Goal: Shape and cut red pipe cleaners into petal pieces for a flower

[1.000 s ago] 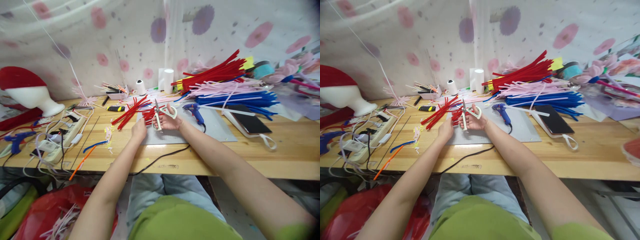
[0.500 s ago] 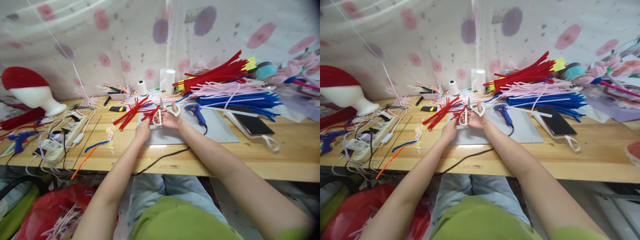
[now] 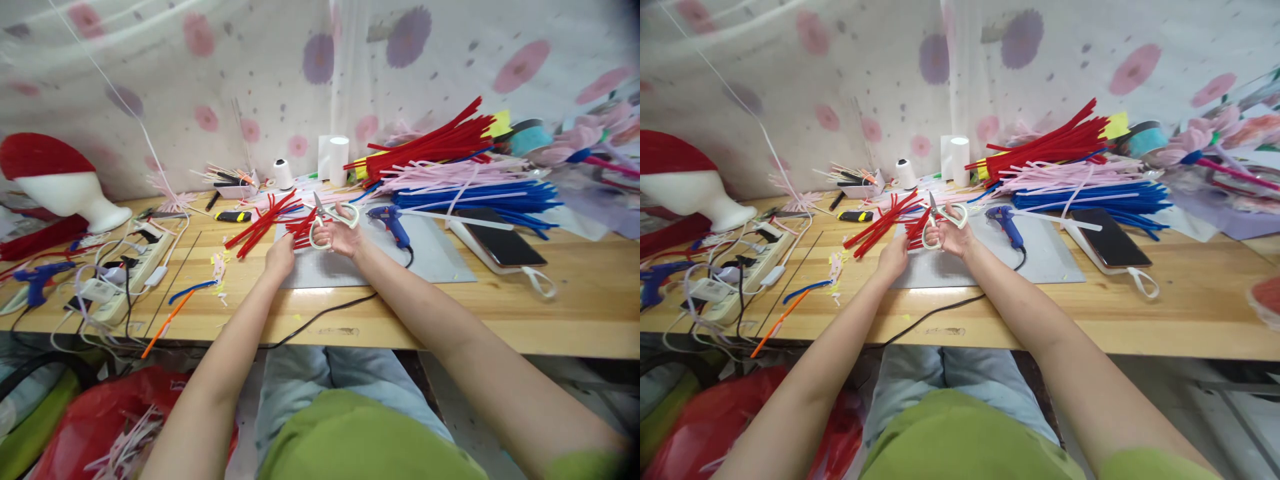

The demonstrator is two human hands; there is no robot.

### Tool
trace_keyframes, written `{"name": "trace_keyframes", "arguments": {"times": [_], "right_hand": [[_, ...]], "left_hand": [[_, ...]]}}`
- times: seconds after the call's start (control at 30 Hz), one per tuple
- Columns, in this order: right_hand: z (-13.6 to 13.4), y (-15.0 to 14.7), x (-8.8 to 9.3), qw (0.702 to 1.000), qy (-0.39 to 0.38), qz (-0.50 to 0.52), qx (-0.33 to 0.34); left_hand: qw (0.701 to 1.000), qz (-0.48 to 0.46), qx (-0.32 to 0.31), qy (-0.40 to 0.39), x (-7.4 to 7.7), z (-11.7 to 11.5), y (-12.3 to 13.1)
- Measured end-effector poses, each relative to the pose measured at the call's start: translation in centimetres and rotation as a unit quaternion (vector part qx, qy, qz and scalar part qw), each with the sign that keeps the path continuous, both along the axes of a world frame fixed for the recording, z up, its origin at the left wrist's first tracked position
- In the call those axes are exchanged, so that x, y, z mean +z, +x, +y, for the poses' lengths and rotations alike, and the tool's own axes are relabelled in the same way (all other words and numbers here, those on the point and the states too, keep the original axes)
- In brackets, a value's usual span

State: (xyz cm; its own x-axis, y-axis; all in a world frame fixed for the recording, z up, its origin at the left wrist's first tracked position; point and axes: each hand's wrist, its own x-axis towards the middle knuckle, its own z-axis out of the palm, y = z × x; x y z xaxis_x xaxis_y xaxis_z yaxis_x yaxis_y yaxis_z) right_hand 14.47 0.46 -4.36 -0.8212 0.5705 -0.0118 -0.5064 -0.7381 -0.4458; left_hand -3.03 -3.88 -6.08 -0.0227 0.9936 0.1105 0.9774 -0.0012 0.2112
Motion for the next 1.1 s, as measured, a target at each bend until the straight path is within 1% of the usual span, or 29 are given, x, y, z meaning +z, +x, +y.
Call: {"name": "trace_keyframes", "arguments": {"times": [0.13,0.27,0.37,0.47,0.53,0.57,0.6,0.63,0.67,0.7,0.73,0.77,0.8,0.83,0.87,0.93,1.0,1.1], "right_hand": [[0.4,0.1,-0.3,0.999,-0.027,0.008,0.017],[0.7,0.4,-0.7,0.999,-0.025,-0.027,0.028],[0.7,1.1,-0.7,0.996,0.010,-0.082,0.046],[0.7,2.5,-0.6,0.984,0.059,-0.156,0.056],[0.9,3.3,-0.7,0.970,0.100,-0.221,0.032],[1.0,3.7,-0.8,0.957,0.128,-0.262,0.001],[1.2,4.0,-1.1,0.935,0.161,-0.313,-0.046],[1.4,4.1,-1.4,0.900,0.199,-0.373,-0.108],[1.5,4.3,-1.7,0.847,0.236,-0.441,-0.181],[1.6,4.3,-2.2,0.777,0.268,-0.511,-0.252],[1.7,4.4,-2.6,0.700,0.292,-0.573,-0.311],[1.6,4.4,-3.1,0.627,0.309,-0.624,-0.351],[1.6,4.4,-3.5,0.568,0.322,-0.660,-0.371],[1.4,4.4,-3.8,0.527,0.335,-0.684,-0.377],[1.2,4.5,-4.1,0.501,0.350,-0.699,-0.373],[0.8,4.5,-4.4,0.470,0.384,-0.711,-0.355],[0.5,4.5,-4.4,0.448,0.412,-0.716,-0.341],[0.3,4.4,-4.3,0.421,0.434,-0.721,-0.339]], "left_hand": [[1.000,-0.003,-0.003,0.003,-0.3,0.3,0.1],[1.000,-0.005,0.006,0.010,-0.6,0.5,0.2],[0.999,-0.006,0.038,0.010,-0.7,0.8,-0.1],[0.996,-0.008,0.082,0.018,-0.4,1.2,-0.6],[0.995,-0.002,0.097,0.030,-0.1,1.5,-0.8],[0.995,0.005,0.095,0.037,0.0,1.6,-0.7],[0.995,0.015,0.088,0.044,0.1,1.7,-0.6],[0.996,0.028,0.075,0.049,0.1,1.8,-0.3],[0.996,0.043,0.059,0.052,0.1,1.9,0.0],[0.996,0.058,0.042,0.053,0.0,2.0,0.4],[0.996,0.073,0.026,0.052,-0.1,2.0,0.7],[0.995,0.085,0.012,0.051,-0.2,2.0,1.1],[0.994,0.094,-0.001,0.052,-0.3,2.1,1.5],[0.993,0.101,-0.011,0.054,-0.3,2.1,1.8],[0.993,0.105,-0.019,0.059,-0.2,2.2,1.9],[0.991,0.104,-0.023,0.075,0.2,2.5,1.9],[0.991,0.093,-0.009,0.091,0.9,3.1,1.3],[0.992,0.074,0.035,0.098,1.7,4.2,-0.8]]}}
